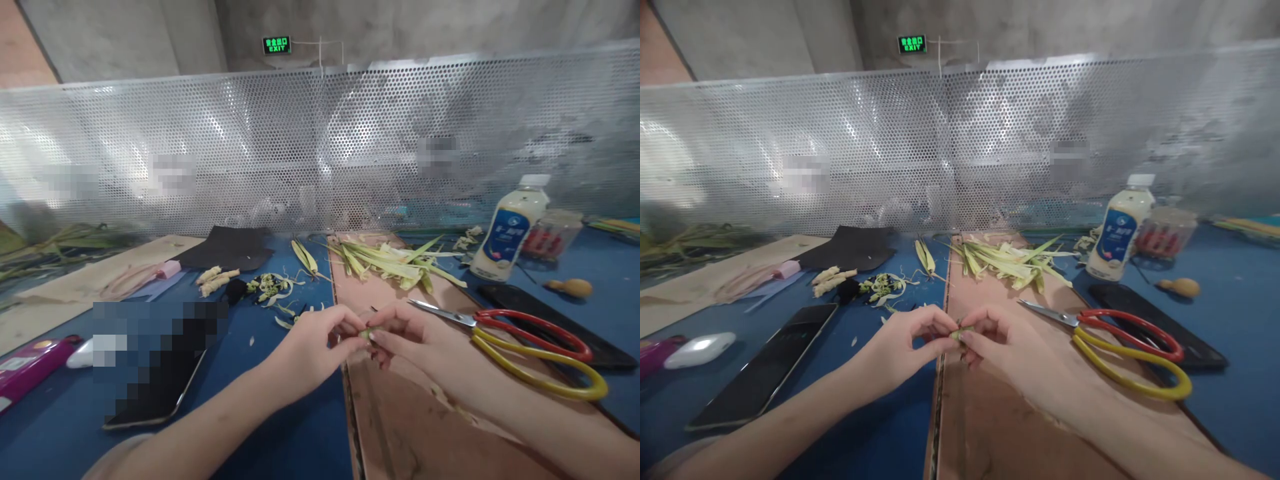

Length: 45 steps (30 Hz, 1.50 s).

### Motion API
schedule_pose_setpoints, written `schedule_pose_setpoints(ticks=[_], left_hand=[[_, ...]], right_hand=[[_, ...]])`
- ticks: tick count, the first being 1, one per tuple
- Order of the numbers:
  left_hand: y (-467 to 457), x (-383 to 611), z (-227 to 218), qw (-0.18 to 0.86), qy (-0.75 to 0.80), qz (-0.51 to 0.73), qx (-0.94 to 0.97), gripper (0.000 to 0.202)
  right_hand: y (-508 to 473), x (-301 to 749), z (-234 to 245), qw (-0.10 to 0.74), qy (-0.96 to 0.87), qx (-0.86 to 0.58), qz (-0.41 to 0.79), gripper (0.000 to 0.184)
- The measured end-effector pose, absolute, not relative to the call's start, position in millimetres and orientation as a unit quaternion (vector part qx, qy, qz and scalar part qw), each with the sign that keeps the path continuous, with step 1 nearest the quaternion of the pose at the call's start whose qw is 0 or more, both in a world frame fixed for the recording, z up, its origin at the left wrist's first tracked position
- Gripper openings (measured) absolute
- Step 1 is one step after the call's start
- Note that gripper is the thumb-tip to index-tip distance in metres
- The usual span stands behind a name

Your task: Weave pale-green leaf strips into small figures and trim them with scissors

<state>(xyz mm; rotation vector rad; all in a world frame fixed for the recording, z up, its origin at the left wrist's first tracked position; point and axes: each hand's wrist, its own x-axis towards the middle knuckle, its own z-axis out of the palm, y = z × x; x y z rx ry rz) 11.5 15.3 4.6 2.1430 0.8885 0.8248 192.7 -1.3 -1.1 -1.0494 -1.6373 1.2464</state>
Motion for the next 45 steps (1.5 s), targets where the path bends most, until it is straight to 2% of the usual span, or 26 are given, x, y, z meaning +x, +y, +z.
schedule_pose_setpoints(ticks=[3,7,12,16,21,26,33,36,41,45], left_hand=[[17,6,7,0.328,0.317,0.269,0.848,0.023],[18,4,8,0.268,0.259,0.216,0.902,0.042],[15,6,8,0.208,0.235,0.179,0.932,0.031],[14,7,10,0.206,0.243,0.193,0.928,0.024],[13,6,13,0.231,0.245,0.218,0.916,0.029],[10,7,11,0.232,0.238,0.241,0.912,0.032],[9,11,8,0.259,0.239,0.252,0.901,0.033],[9,11,7,0.273,0.235,0.26,0.896,0.034],[9,11,5,0.272,0.249,0.259,0.893,0.034],[6,11,5,0.28,0.262,0.262,0.886,0.035]], right_hand=[[-3,194,1,0.37,-0.66,-0.393,0.523,0.027],[-9,195,8,0.311,-0.684,-0.394,0.529,0.026],[-10,197,10,0.276,-0.72,-0.337,0.54,0.035],[-6,202,2,0.281,-0.713,-0.295,0.57,0.042],[-1,206,-5,0.279,-0.733,-0.307,0.539,0.04],[-1,205,-3,0.281,-0.716,-0.301,0.564,0.035],[0,205,-10,0.313,-0.698,-0.339,0.548,0.042],[-3,202,-5,0.315,-0.695,-0.355,0.54,0.036],[-8,199,6,0.299,-0.72,-0.346,0.521,0.009],[-6,201,2,0.309,-0.724,-0.333,0.519,0.005]])
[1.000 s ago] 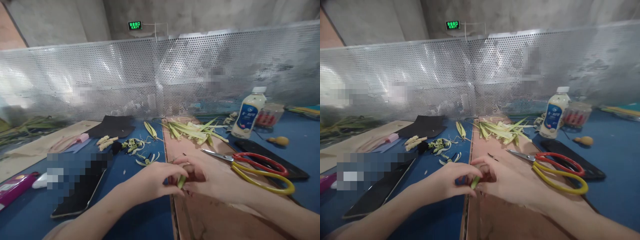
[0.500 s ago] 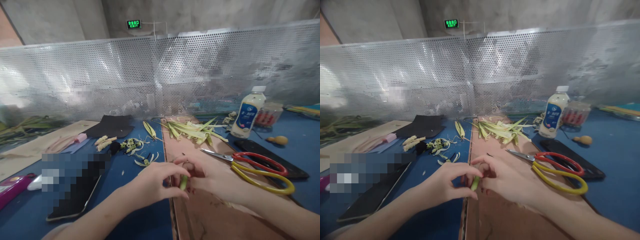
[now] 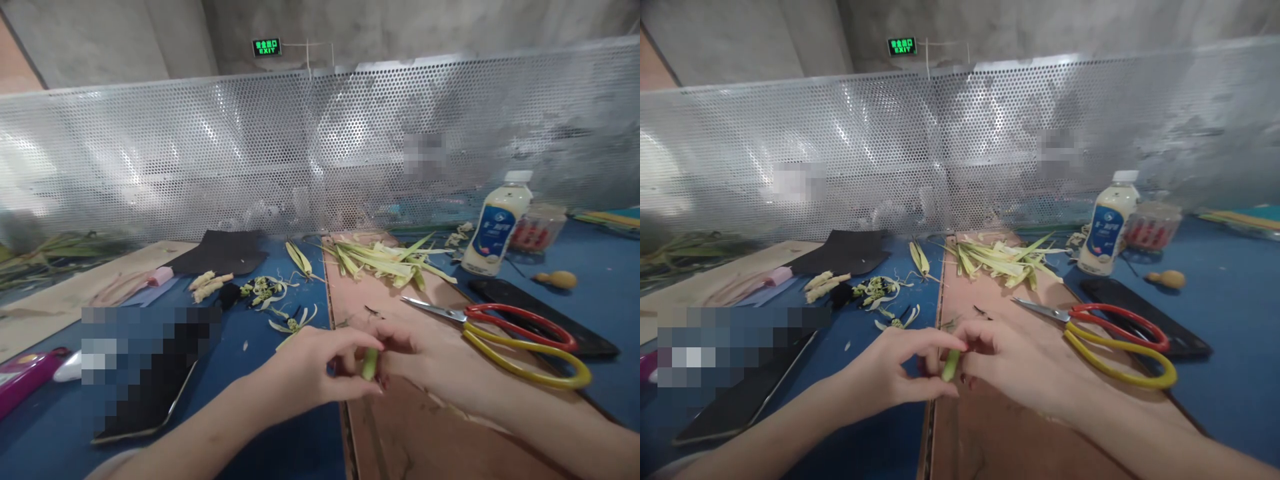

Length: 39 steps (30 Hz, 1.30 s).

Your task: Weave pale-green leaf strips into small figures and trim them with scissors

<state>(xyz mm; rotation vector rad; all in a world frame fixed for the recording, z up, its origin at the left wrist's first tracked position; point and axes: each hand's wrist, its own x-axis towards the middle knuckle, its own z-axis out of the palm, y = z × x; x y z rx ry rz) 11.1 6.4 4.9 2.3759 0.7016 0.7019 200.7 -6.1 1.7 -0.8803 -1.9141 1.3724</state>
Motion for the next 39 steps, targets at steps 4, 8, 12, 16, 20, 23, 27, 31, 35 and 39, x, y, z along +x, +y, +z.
schedule_pose_setpoints(ticks=[4,8,12,16,20,23,27,31,35,39], left_hand=[[2,12,5,0.371,0.275,0.287,0.839,0.039],[-1,13,7,0.468,0.288,0.291,0.783,0.039],[-3,15,10,0.532,0.298,0.301,0.733,0.039],[-5,16,11,0.582,0.298,0.297,0.696,0.039],[-5,17,7,0.616,0.295,0.287,0.672,0.04],[-6,18,5,0.633,0.296,0.276,0.66,0.041],[-7,19,7,0.649,0.303,0.263,0.646,0.043],[-7,20,9,0.651,0.307,0.269,0.64,0.041],[-7,21,8,0.654,0.311,0.264,0.637,0.041],[-8,21,10,0.647,0.319,0.27,0.638,0.042]], right_hand=[[-6,202,-2,0.323,-0.716,-0.318,0.532,0.018],[-11,201,3,0.327,-0.704,-0.33,0.536,0.021],[-18,196,12,0.325,-0.686,-0.356,0.546,0.024],[-25,191,16,0.332,-0.659,-0.377,0.56,0.024],[-26,191,12,0.379,-0.636,-0.375,0.558,0.018],[-27,192,11,0.381,-0.631,-0.37,0.565,0.017],[-29,191,12,0.37,-0.657,-0.389,0.529,0.015],[-30,189,13,0.376,-0.672,-0.392,0.503,0.013],[-33,186,15,0.386,-0.682,-0.427,0.452,0.013],[-33,185,12,0.398,-0.674,-0.434,0.446,0.013]])
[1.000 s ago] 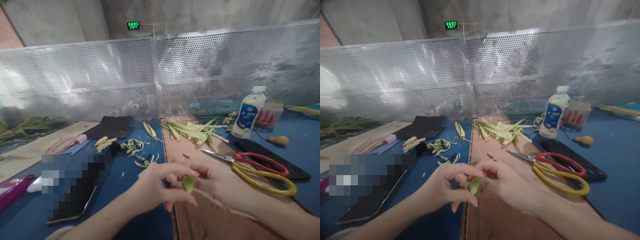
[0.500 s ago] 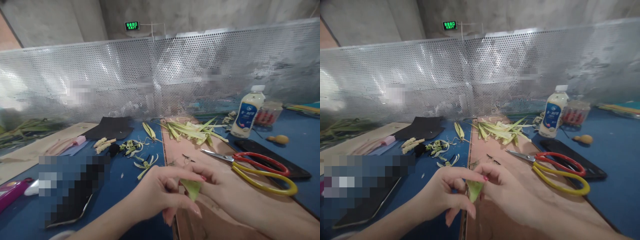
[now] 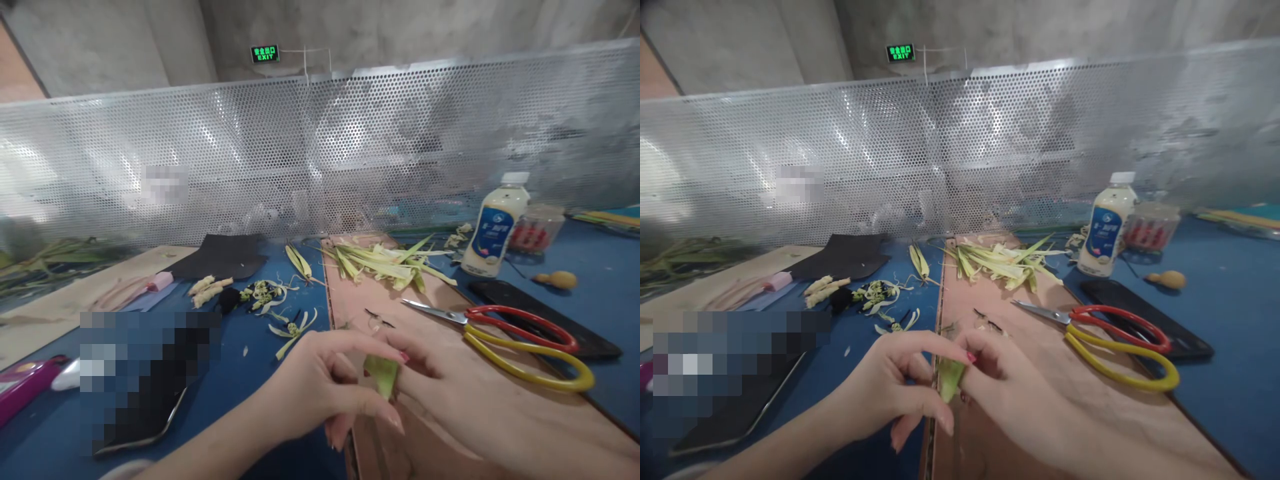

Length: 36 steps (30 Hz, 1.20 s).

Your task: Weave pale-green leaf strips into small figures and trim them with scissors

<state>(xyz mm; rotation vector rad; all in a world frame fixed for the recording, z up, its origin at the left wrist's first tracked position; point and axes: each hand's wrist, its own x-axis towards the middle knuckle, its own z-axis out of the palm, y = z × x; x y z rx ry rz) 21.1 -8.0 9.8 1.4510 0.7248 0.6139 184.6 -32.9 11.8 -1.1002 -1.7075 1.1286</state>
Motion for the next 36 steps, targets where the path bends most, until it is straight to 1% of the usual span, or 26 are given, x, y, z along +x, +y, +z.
schedule_pose_setpoints(ticks=[8,12,16,18,22,27,32,34,36], left_hand=[[-3,18,14,0.598,0.328,0.318,0.659,0.036],[3,14,13,0.566,0.344,0.328,0.674,0.037],[9,11,11,0.555,0.343,0.322,0.686,0.037],[10,10,11,0.562,0.338,0.317,0.685,0.036],[9,11,11,0.59,0.325,0.306,0.673,0.036],[4,15,11,0.63,0.303,0.278,0.659,0.042],[1,17,11,0.666,0.274,0.271,0.639,0.035],[0,18,10,0.671,0.264,0.27,0.639,0.036],[-1,19,8,0.684,0.246,0.27,0.631,0.035]], right_hand=[[-32,185,12,0.386,-0.662,-0.472,0.435,0.011],[-30,186,12,0.394,-0.67,-0.453,0.437,0.014],[-30,187,18,0.39,-0.669,-0.47,0.424,0.019],[-31,187,20,0.386,-0.667,-0.482,0.418,0.02],[-33,186,21,0.371,-0.638,-0.501,0.452,0.018],[-33,184,18,0.362,-0.631,-0.489,0.482,0.018],[-33,184,15,0.375,-0.636,-0.447,0.506,0.015],[-33,184,14,0.378,-0.646,-0.446,0.491,0.012],[-34,184,15,0.376,-0.668,-0.46,0.447,0.01]])
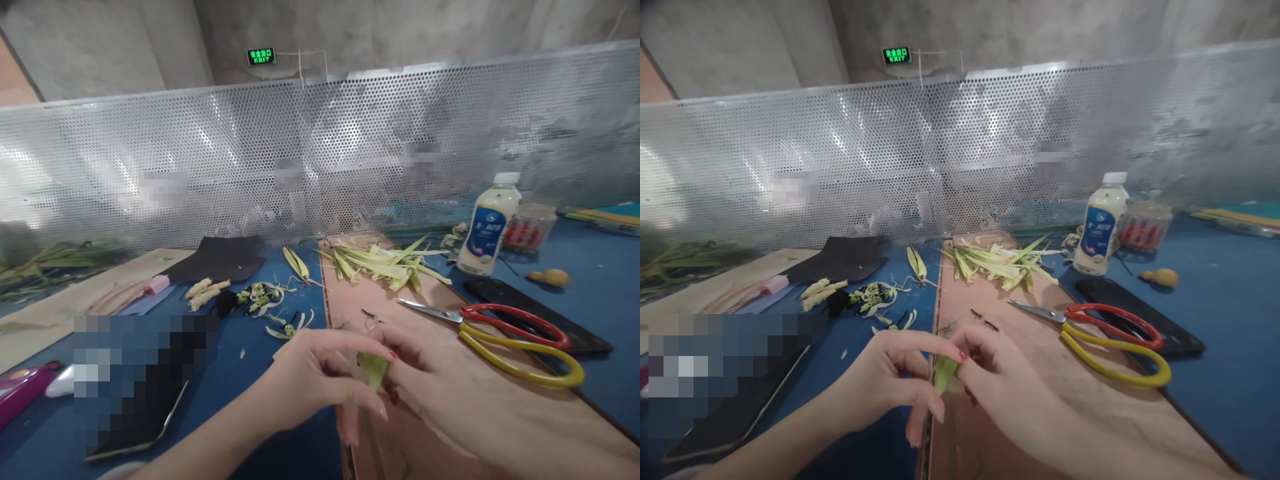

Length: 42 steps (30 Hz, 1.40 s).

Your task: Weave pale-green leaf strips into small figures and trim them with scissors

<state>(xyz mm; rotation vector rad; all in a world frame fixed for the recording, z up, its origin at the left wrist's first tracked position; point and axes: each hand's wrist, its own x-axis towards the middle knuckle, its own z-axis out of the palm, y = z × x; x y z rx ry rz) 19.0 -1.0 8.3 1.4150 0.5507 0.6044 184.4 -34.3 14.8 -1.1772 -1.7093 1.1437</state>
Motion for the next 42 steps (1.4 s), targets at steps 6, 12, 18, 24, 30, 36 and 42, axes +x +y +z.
schedule_pose_setpoints(ticks=[6,12,18,24,30,36,42], left_hand=[[-1,20,4,0.706,0.233,0.279,0.608,0.035],[-1,23,7,0.721,0.195,0.292,0.598,0.03],[0,20,9,0.729,0.179,0.282,0.597,0.029],[5,17,9,0.74,0.145,0.289,0.59,0.032],[7,19,6,0.762,0.107,0.276,0.575,0.032],[7,18,3,0.766,0.116,0.258,0.577,0.029],[4,22,2,0.773,0.121,0.243,0.573,0.029]], right_hand=[[-35,185,8,0.403,-0.681,-0.47,0.39,0.01],[-33,183,8,0.429,-0.67,-0.43,0.427,0.016],[-32,186,12,0.43,-0.674,-0.453,0.396,0.015],[-28,188,8,0.439,-0.672,-0.455,0.384,0.013],[-30,188,8,0.434,-0.681,-0.45,0.381,0.011],[-37,185,27,0.4,-0.691,-0.474,0.371,0.014],[-37,182,21,0.402,-0.678,-0.477,0.388,0.015]])
